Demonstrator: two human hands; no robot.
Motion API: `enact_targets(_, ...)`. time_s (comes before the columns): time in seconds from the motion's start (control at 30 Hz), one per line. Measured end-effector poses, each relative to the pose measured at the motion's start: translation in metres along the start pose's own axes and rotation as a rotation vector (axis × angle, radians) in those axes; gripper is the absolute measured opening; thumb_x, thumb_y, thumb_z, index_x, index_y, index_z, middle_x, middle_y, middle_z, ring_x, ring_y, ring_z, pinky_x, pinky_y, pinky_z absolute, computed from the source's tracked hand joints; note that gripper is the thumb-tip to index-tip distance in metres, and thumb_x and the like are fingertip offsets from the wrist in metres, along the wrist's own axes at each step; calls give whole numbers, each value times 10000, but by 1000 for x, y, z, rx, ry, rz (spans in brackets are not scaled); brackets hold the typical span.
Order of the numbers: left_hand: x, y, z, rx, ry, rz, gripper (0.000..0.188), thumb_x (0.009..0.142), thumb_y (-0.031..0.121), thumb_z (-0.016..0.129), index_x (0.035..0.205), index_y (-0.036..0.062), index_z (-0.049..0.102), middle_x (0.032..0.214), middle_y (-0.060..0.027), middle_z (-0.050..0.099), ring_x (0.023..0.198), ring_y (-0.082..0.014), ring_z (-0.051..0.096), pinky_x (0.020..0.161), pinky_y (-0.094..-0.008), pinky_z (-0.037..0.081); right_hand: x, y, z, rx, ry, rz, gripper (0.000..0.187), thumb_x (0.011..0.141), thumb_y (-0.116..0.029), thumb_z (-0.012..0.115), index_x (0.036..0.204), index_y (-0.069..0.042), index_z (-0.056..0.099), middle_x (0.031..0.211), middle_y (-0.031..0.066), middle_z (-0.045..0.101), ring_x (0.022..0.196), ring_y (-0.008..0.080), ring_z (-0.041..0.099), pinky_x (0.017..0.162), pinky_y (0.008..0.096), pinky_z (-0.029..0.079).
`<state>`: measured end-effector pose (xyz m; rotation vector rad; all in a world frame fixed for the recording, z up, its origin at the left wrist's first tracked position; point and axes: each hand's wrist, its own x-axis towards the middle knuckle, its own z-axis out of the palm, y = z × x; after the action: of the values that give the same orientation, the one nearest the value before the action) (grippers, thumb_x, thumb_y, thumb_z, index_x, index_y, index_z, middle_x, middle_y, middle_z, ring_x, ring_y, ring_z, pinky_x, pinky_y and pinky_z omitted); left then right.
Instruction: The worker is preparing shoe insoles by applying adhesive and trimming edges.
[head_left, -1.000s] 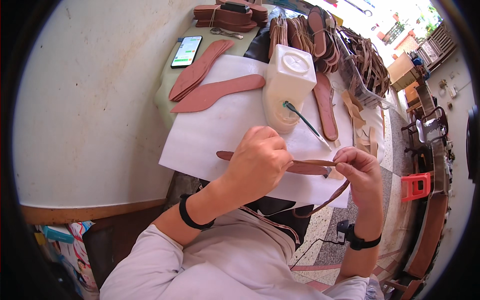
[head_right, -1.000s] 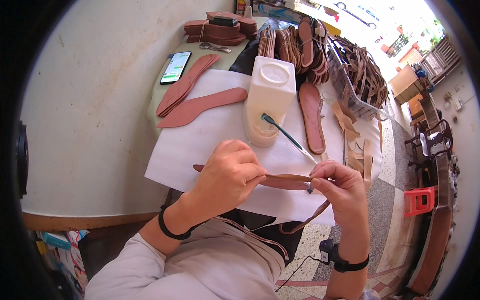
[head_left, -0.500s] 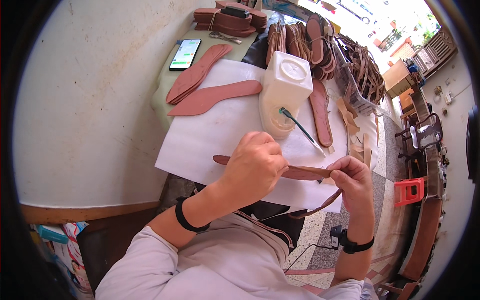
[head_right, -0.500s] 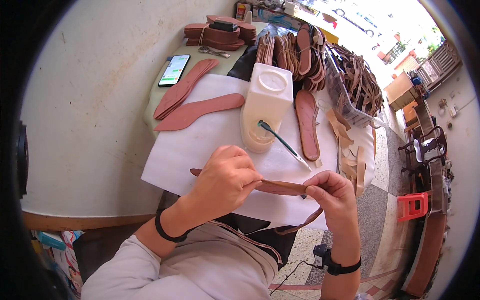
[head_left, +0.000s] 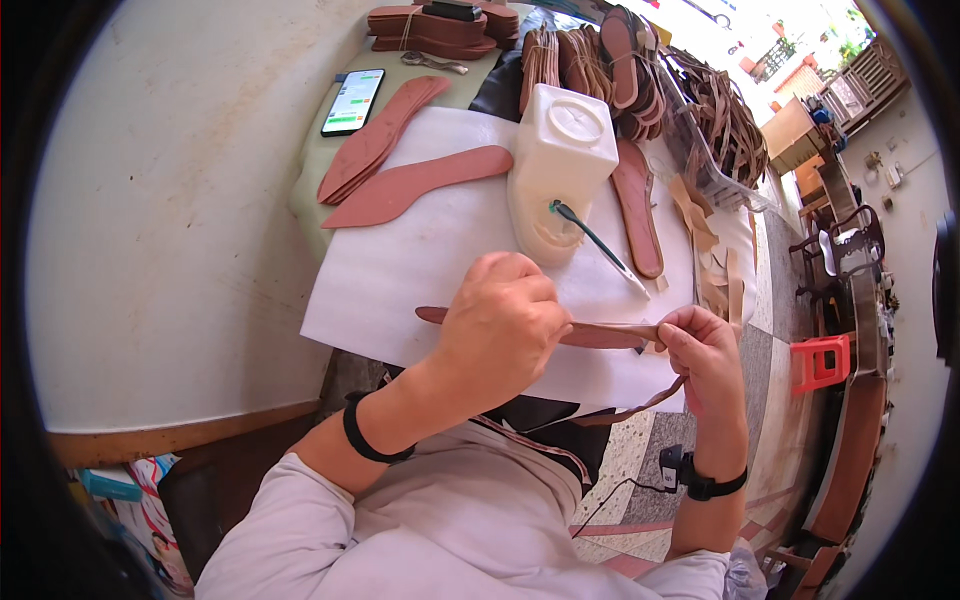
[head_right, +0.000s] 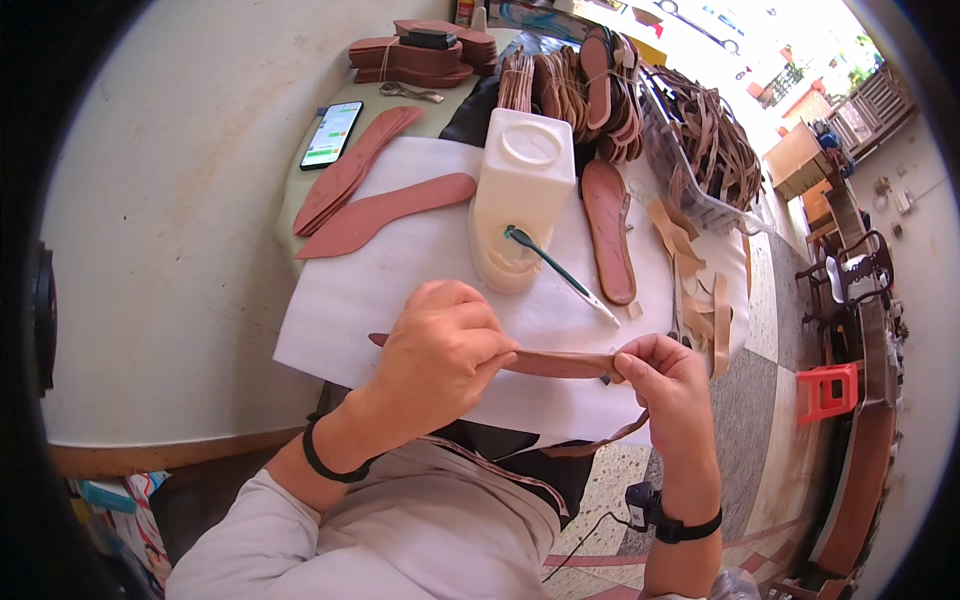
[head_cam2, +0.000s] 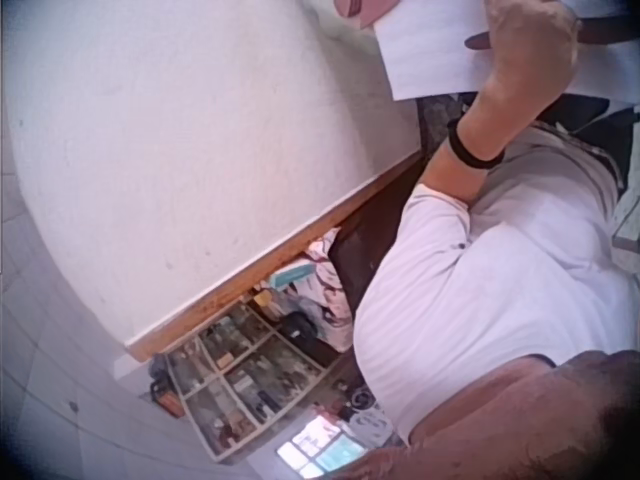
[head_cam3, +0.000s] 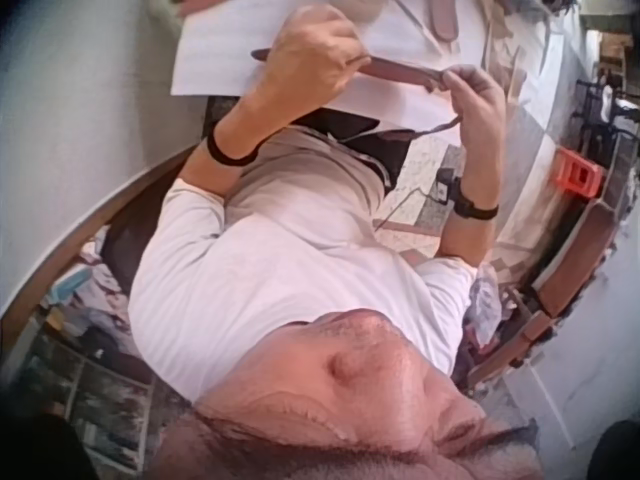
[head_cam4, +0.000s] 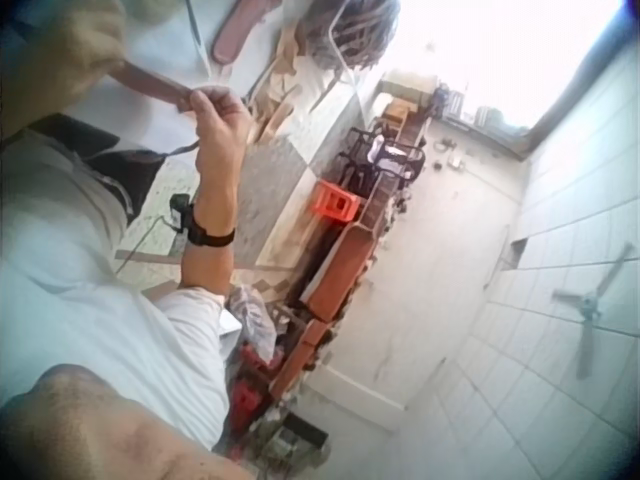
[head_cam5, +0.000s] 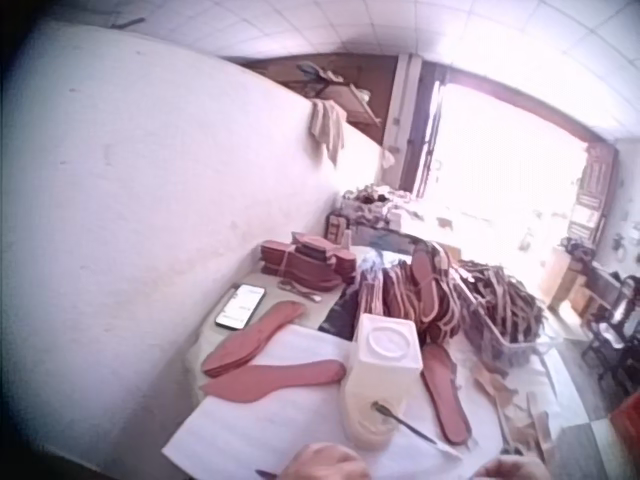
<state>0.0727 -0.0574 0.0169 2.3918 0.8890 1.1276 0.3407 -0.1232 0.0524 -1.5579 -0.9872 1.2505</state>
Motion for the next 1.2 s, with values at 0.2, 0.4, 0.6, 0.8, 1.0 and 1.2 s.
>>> enact_targets(0.2,0,2,-1,18,-5,-8,39,770,74,789,800,72,766,806,-21,686,925,-240,626,903,-403,450,-1,5,-5,-12,12,39,104,907,-111,730,943,-16,709,759,9,679,561,3,430,493,171,281)
enact_targets(0.4,2,2,0,28,-9,-17,63,757,56,798,813,70,773,812,-26,694,925,-243,626,894,-397,452,-1,11,-10,9,9,56,114,911,-124,733,945,-17,711,756,6,675,554,1,413,490,171,274)
enact_targets(0.6,4,3,1,15,-8,-10,63,753,40,792,808,63,770,798,-26,692,920,-243,626,882,-392,451,0,20,-13,41,2,74,111,913,-124,736,950,-22,714,759,0,675,548,-5,395,486,172,264)
enact_targets(0.8,3,1,2,12,-1,1,63,754,39,792,809,62,771,779,-25,688,902,-243,627,873,-389,450,4,30,-13,35,4,66,117,913,-127,742,963,-24,720,767,-7,679,553,-8,394,488,175,263)
enact_targets(1.0,4,3,1,3,-6,-7,57,758,42,793,808,62,773,779,-27,689,896,-239,625,869,-387,450,4,37,-14,34,9,55,115,915,-132,745,967,-32,723,781,-18,682,575,-10,419,505,166,278)
enact_targets(1.2,4,1,1,-1,-12,-5,55,763,44,791,813,57,774,782,-33,690,901,-244,625,864,-387,450,6,44,-13,66,7,52,116,914,-106,739,990,-24,707,822,-10,686,626,2,485,540,161,333)
